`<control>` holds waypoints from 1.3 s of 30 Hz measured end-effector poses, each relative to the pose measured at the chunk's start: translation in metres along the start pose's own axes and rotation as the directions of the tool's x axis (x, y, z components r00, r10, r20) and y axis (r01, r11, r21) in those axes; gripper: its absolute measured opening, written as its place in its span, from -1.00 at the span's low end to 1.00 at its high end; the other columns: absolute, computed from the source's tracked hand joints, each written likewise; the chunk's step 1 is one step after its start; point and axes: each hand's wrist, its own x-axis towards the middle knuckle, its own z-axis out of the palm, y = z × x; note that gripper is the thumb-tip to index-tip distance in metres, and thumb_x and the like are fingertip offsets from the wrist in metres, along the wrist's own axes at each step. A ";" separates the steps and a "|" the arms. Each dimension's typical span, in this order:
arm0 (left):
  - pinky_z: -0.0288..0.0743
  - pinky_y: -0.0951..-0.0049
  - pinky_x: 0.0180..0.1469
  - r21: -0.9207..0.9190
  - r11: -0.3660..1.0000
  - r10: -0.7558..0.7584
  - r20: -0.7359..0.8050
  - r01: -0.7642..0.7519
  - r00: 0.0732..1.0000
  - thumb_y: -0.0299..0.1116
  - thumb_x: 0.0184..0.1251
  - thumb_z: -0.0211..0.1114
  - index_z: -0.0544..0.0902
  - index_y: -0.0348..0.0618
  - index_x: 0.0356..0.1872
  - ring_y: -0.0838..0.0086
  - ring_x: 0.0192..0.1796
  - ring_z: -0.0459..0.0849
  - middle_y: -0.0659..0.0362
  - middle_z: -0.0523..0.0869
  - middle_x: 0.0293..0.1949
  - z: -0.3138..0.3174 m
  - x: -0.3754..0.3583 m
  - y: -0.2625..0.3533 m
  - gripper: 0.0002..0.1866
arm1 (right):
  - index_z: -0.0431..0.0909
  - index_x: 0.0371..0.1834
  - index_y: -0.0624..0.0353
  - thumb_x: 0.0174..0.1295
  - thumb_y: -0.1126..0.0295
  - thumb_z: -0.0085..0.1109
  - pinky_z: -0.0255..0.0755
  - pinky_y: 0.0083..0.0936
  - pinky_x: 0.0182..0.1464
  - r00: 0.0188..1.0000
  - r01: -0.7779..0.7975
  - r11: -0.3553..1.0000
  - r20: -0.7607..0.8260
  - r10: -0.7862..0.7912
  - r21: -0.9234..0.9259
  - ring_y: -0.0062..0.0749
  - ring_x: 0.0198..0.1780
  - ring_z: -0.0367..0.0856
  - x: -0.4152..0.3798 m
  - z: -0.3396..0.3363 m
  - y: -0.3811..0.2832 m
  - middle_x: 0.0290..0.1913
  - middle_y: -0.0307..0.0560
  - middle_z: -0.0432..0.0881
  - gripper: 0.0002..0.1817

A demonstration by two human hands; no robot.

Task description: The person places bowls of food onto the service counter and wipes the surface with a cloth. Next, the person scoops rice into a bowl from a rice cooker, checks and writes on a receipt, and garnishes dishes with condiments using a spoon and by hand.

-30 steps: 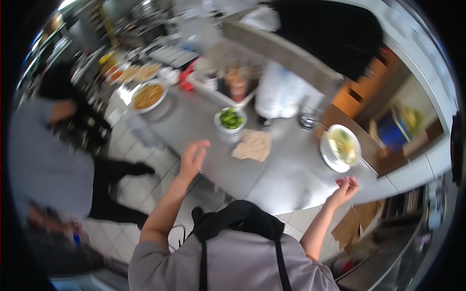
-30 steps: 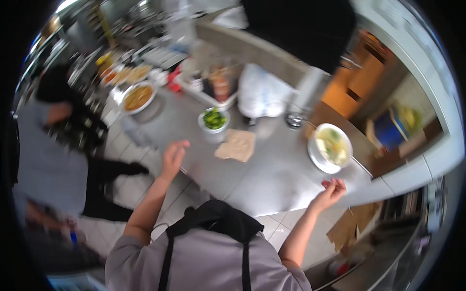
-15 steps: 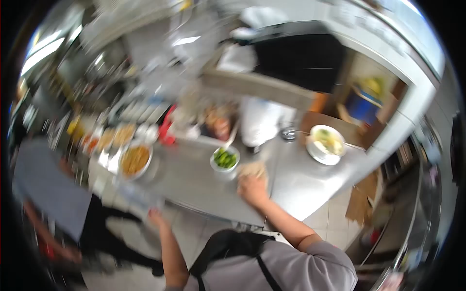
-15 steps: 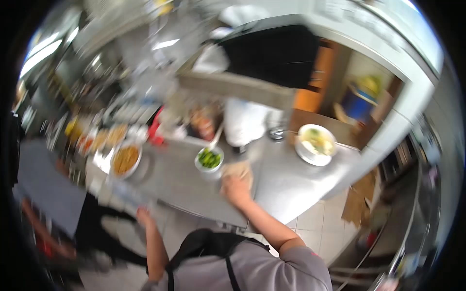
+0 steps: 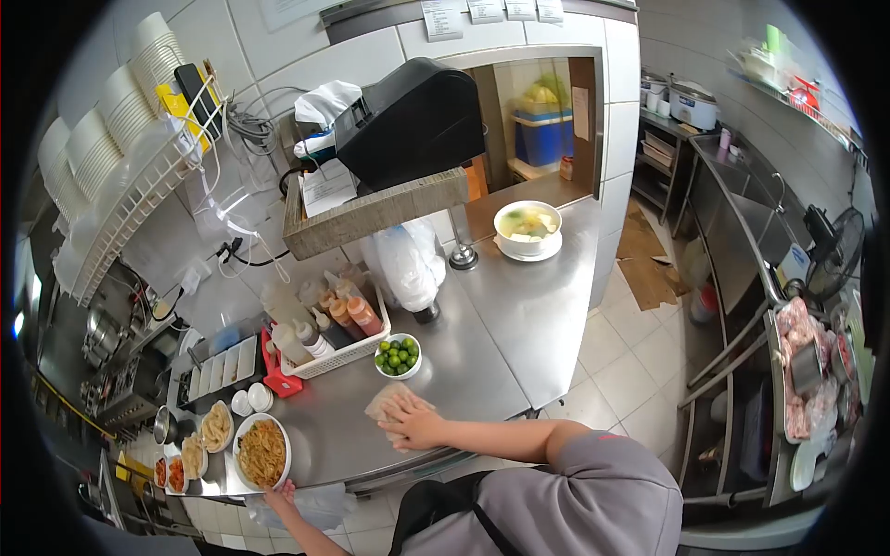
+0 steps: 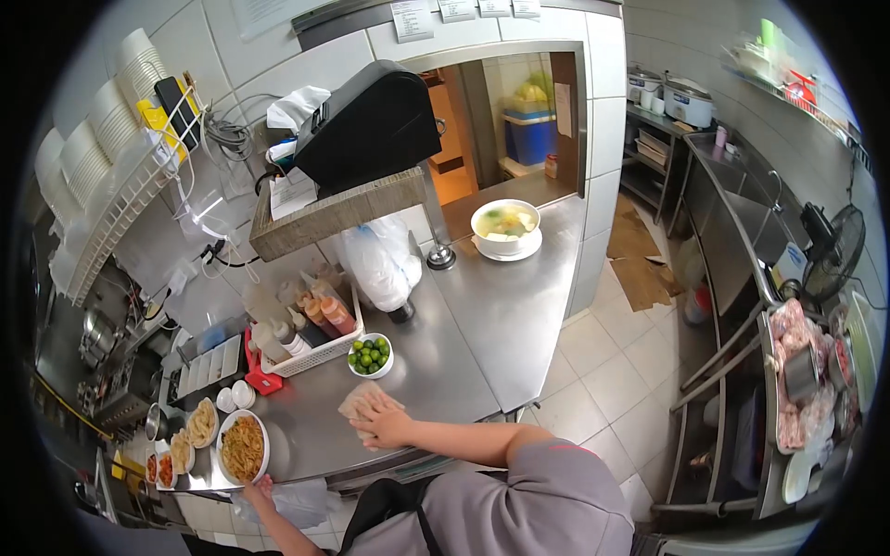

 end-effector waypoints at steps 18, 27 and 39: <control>0.59 0.16 -0.07 -0.135 0.990 -0.009 0.182 0.034 0.983 -0.46 0.12 -0.09 0.17 -0.42 0.16 0.04 -0.06 0.55 -0.17 0.45 -0.02 0.023 -0.048 0.012 -0.48 | 0.44 0.09 0.10 0.08 0.56 -0.10 0.30 -0.39 0.13 0.947 0.283 0.358 -0.200 -0.253 0.890 -0.31 0.03 0.47 0.088 0.076 -0.114 0.02 -0.03 0.47 -0.55; 0.58 0.26 -0.18 0.097 0.992 -0.117 0.387 0.086 0.915 -0.41 0.19 -0.06 0.29 -0.41 0.09 0.20 -0.10 0.58 -0.08 0.50 -0.03 0.029 -0.255 0.008 -0.56 | 0.17 0.29 0.06 0.34 0.23 -0.18 0.19 -0.46 0.25 0.975 -0.132 -0.861 0.222 -0.023 0.491 -0.44 0.22 0.30 0.028 0.014 -0.076 0.22 -0.24 0.33 -0.54; 0.60 0.06 -0.16 0.247 0.910 -0.392 0.774 0.333 0.497 -0.54 0.17 -0.13 0.13 -0.40 0.16 -0.02 -0.03 0.55 -0.16 0.43 0.06 0.239 -0.381 -0.067 -0.53 | 0.39 0.08 0.21 0.28 0.12 -0.14 0.20 -0.22 0.25 0.980 0.144 -0.877 0.059 0.192 0.458 -0.20 0.16 0.38 -0.139 -0.086 0.049 0.09 -0.03 0.46 -0.55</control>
